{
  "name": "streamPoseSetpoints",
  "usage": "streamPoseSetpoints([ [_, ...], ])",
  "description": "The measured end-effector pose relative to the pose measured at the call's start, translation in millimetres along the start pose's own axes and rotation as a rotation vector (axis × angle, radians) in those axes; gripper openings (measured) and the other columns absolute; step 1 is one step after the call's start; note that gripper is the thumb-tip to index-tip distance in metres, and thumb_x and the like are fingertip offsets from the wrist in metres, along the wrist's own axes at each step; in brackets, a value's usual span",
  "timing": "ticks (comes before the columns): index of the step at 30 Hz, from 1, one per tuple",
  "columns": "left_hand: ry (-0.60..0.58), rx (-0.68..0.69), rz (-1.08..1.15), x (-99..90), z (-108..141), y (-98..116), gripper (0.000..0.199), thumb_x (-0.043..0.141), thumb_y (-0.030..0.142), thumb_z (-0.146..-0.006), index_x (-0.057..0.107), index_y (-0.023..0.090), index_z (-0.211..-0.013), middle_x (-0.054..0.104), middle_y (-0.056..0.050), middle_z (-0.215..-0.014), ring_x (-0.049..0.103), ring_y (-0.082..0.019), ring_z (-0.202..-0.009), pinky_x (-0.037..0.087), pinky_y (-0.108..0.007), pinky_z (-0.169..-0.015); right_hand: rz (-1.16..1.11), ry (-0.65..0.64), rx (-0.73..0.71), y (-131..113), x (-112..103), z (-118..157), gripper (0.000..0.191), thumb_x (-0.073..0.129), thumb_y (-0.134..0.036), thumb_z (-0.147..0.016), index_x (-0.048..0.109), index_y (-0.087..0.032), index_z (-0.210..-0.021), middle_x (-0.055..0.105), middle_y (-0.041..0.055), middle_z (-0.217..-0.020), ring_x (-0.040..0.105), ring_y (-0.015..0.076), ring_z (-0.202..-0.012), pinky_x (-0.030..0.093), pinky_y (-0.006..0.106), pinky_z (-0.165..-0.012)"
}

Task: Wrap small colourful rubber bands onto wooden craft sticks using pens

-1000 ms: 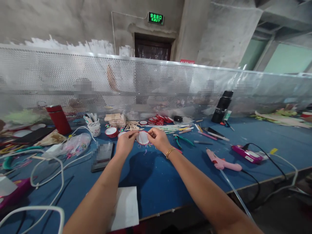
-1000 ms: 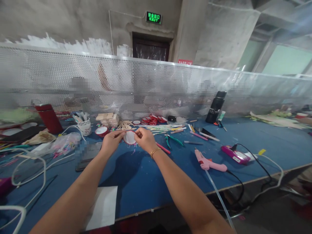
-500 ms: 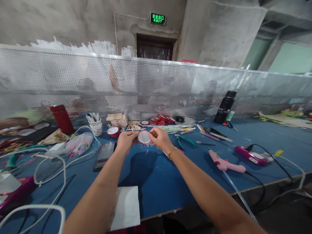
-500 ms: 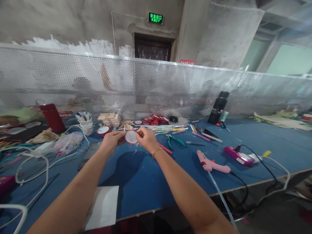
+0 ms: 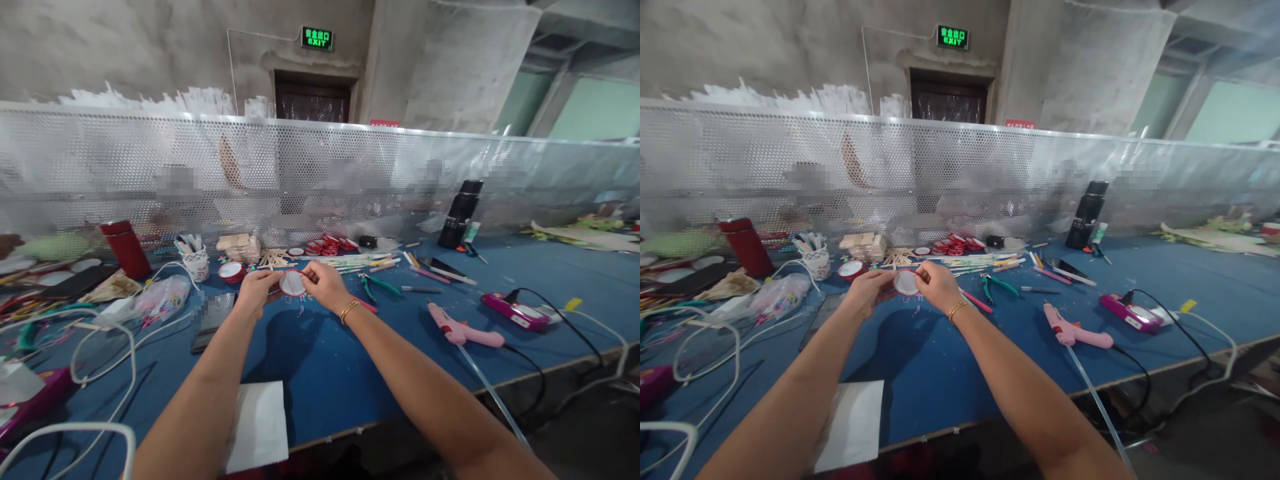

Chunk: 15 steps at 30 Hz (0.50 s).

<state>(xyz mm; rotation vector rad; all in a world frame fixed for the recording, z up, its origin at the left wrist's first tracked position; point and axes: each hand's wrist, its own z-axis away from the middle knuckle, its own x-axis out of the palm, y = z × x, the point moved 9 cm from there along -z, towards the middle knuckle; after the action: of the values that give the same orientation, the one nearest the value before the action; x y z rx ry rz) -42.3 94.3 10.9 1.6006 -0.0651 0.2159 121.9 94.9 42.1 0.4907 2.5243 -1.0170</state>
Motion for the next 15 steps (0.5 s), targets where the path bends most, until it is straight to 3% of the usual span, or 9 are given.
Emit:
streamPoseSetpoints([
  [10,0.013,0.019,0.029,-3.5,-2.4,-0.6,0.036,0.084,0.032,-0.046,0.069,0.011,-0.072,0.068,-0.006,-0.071,0.063,-0.016,-0.066,0.054,-0.030,-0.063,0.017,-0.016,0.002,3.1,3.1,-0.7,0.008,0.055,-0.022,-0.080,0.056,-0.018,-0.074,0.059,-0.0034,-0.062,0.052,0.0087,-0.055,0.037,0.018,-0.054],
  [15,-0.048,0.013,-0.064,5.3,0.8,-0.7,0.049,0.084,0.038,-0.052,0.072,0.014,-0.093,0.070,-0.007,-0.083,0.063,-0.014,-0.070,0.052,-0.027,-0.063,-0.046,-0.026,0.061,8.6,2.0,-2.3,0.007,0.057,-0.023,-0.079,0.057,-0.018,-0.075,0.062,-0.0022,-0.064,0.057,0.0094,-0.057,0.042,0.018,-0.055],
])
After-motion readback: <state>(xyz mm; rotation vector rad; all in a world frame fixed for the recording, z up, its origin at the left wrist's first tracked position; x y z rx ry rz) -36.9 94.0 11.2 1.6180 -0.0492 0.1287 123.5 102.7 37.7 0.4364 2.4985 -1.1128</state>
